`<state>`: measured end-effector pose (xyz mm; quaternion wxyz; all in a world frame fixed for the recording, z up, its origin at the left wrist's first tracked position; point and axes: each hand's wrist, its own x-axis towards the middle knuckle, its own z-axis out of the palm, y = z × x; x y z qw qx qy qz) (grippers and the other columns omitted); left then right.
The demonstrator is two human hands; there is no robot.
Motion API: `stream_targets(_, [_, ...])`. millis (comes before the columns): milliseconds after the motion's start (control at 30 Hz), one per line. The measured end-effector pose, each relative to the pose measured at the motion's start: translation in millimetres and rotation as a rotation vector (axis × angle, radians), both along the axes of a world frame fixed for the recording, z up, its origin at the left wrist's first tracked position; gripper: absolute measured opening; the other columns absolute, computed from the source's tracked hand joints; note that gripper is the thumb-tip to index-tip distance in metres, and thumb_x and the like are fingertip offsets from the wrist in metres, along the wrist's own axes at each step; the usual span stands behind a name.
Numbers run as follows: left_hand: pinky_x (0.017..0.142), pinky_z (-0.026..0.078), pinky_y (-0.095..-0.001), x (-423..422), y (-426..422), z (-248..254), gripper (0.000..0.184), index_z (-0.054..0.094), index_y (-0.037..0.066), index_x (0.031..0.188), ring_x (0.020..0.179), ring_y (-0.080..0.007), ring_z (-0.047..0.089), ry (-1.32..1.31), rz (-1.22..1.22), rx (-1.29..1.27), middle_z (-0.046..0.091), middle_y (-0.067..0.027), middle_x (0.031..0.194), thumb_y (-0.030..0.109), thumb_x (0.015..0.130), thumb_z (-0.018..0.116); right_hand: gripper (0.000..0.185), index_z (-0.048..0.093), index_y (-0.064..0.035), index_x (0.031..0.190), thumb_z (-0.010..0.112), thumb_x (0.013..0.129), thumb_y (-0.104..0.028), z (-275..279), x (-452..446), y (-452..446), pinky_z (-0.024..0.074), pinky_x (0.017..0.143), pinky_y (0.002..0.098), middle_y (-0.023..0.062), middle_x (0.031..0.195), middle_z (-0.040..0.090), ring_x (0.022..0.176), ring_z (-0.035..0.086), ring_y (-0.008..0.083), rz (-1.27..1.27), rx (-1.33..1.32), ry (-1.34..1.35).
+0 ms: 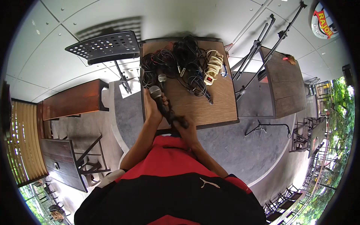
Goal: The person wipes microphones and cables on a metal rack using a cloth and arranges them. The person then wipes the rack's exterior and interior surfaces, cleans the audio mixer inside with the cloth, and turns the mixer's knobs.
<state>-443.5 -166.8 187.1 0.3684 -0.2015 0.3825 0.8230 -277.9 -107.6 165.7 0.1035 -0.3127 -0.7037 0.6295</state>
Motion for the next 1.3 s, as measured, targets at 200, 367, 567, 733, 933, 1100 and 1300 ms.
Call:
stream_targets(200, [0.053,0.045,-0.0302,29.6,22.8,-22.3,0.063,0.054,0.007,0.09,0.055,-0.0168,0.053,-0.055,-0.024,-0.017,0.053,-0.0055,0.068,0.067,0.088,0.036,0.022,0.055,-0.0018,0.105,0.061,0.085,-0.007,17.9,-40.6,9.2,0.0478,0.073,0.0326,0.0095,0.087,0.063,0.078,0.061,0.0227,-0.175,0.546,0.343])
stream_targets(367, [0.058,0.046,-0.0309,11.9,9.3,-39.7,0.062,0.054,0.008,0.087,0.06,-0.0162,0.054,0.06,-0.148,-0.09,0.055,-0.0058,0.073,0.068,0.087,0.037,0.022,0.056,-0.002,0.104,0.063,0.083,-0.008,-9.5,-12.6,0.5,0.0471,0.074,0.0345,0.0121,0.083,0.062,0.08,0.061,0.027,-0.21,0.243,0.157])
stream_targets(567, [0.07,0.046,-0.0333,0.2,23.6,-88.3,0.057,0.043,0.003,0.106,0.076,-0.0212,0.054,0.265,-0.318,-0.445,0.052,-0.009,0.088,0.058,0.087,0.046,0.016,0.06,-0.0008,0.097,0.062,0.087,-0.012,-36.0,39.1,15.5,0.0477,0.066,0.029,0.0097,0.082,0.066,0.075,0.06,0.014,-0.425,-0.013,0.101])
stream_targets(733, [0.071,0.048,-0.0405,-16.2,54.9,-209.2,0.059,0.034,0.001,0.119,0.078,-0.0252,0.057,0.768,-0.257,-0.698,0.052,-0.0146,0.095,0.035,0.083,0.066,0.015,0.06,-0.001,0.097,0.061,0.088,-0.012,-55.8,65.4,54.8,0.0476,0.066,0.0266,0.0066,0.08,0.065,0.074,0.058,0.0096,-0.647,0.137,0.083])
stream_targets(933, [0.081,0.046,-0.0506,-35.1,81.1,-153.2,0.067,0.035,-0.003,0.119,0.1,-0.0456,0.054,1.226,-0.611,-1.189,0.055,-0.0294,0.107,0.035,0.077,0.071,0.017,0.06,0.0002,0.098,0.062,0.088,-0.014,-57.9,101.3,87.4,0.0478,0.068,0.0249,0.005,0.082,0.064,0.076,0.058,0.0096,-0.808,-0.024,0.182])
stream_targets(1100, [0.079,0.047,-0.0511,-43.6,102.1,-152.1,0.069,0.033,-0.002,0.119,0.092,-0.0435,0.059,1.294,-0.741,-1.466,0.061,-0.0273,0.096,0.045,0.079,0.066,0.02,0.059,0.001,0.097,0.063,0.088,-0.017,-90.3,145.7,109.7,0.0458,0.067,0.0243,0.0041,0.08,0.063,0.075,0.055,0.0083,-0.906,-0.004,0.073])
stream_targets(1300, [0.081,0.047,-0.0497,-38.6,108.5,-161.5,0.066,0.033,-0.001,0.119,0.097,-0.0436,0.058,1.317,-0.691,-1.619,0.058,-0.025,0.106,0.039,0.079,0.067,0.022,0.059,0.0004,0.097,0.061,0.089,-0.02,-92.5,177.0,143.5,0.045,0.067,0.025,0.0041,0.08,0.062,0.075,0.054,0.0079,-0.877,-0.055,0.024])
